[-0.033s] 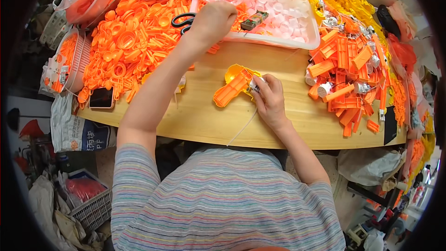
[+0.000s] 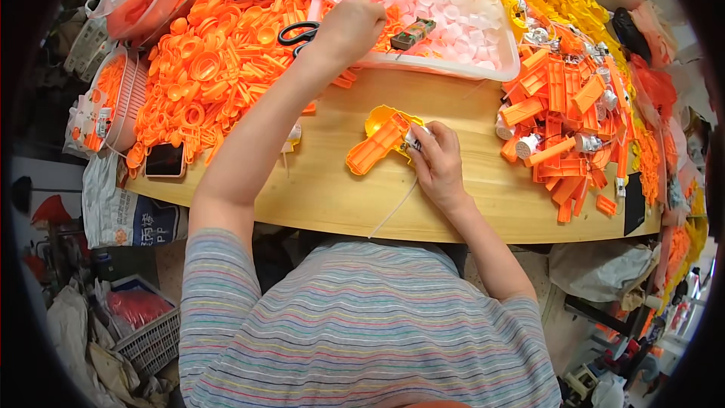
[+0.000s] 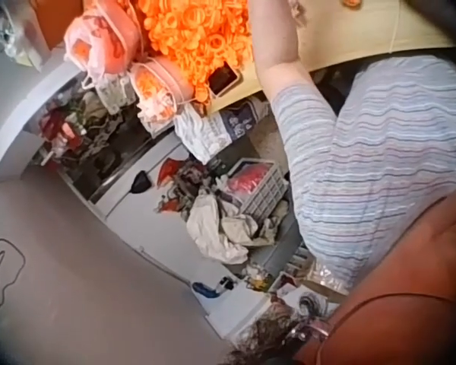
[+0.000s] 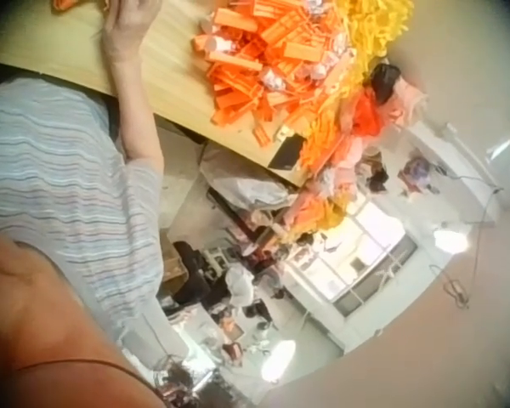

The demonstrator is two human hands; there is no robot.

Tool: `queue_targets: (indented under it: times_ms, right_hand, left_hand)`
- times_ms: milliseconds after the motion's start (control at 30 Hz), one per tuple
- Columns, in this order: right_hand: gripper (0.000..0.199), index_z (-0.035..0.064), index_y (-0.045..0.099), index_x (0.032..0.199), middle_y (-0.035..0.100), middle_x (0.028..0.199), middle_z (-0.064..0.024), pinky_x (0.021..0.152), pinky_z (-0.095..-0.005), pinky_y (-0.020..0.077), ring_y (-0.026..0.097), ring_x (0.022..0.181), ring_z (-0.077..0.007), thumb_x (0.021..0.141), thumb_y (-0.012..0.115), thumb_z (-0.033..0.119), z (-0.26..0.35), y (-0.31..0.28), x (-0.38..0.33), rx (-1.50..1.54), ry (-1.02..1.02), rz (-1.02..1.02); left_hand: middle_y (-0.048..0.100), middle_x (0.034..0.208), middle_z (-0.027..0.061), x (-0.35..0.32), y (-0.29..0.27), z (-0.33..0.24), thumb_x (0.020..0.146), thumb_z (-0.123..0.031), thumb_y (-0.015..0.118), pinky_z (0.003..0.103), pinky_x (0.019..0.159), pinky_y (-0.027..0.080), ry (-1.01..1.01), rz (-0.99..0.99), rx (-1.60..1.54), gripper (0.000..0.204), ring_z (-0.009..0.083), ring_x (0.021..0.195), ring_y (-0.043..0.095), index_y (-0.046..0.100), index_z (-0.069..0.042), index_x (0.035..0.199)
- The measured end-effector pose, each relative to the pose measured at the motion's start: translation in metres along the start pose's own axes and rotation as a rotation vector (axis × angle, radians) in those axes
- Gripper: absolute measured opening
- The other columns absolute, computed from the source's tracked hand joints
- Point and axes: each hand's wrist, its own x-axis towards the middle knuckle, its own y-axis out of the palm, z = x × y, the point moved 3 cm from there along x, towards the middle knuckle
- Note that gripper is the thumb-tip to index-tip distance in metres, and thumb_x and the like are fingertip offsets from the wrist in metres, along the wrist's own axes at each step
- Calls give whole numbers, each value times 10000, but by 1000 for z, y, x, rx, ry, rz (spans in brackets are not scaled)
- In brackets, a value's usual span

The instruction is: Assembling plastic toy guns by combining various components and securing them.

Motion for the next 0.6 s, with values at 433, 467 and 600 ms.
queue_targets:
  times_ms: [433,467,600]
  right_hand:
    - [464,35,612,1198,539,1115,-174,843,-385,478,544,991,-325,750,710,-35,-1,0,2,-33,-4,7]
    - [464,35,613,1198,540,1117,-175,845,-385,478,544,992,-325,750,710,-35,-1,0,1,-39,-8,5]
    - [466,35,612,1199,542,1117,-178,853,-390,478,543,997,-331,749,711,-34,-3,1,-2,-18,7,-9]
  left_hand:
    - [679,864,209,31,68,38,778,-138,674,464,759,531,-123,429,389,151,365,881,666,696,-9,855]
    - [676,867,216,30,67,38,773,-130,674,462,762,529,-109,441,346,147,368,881,665,698,-6,848]
    - [682,949,240,33,61,27,763,-105,645,455,794,546,-134,582,304,213,375,927,672,698,30,919]
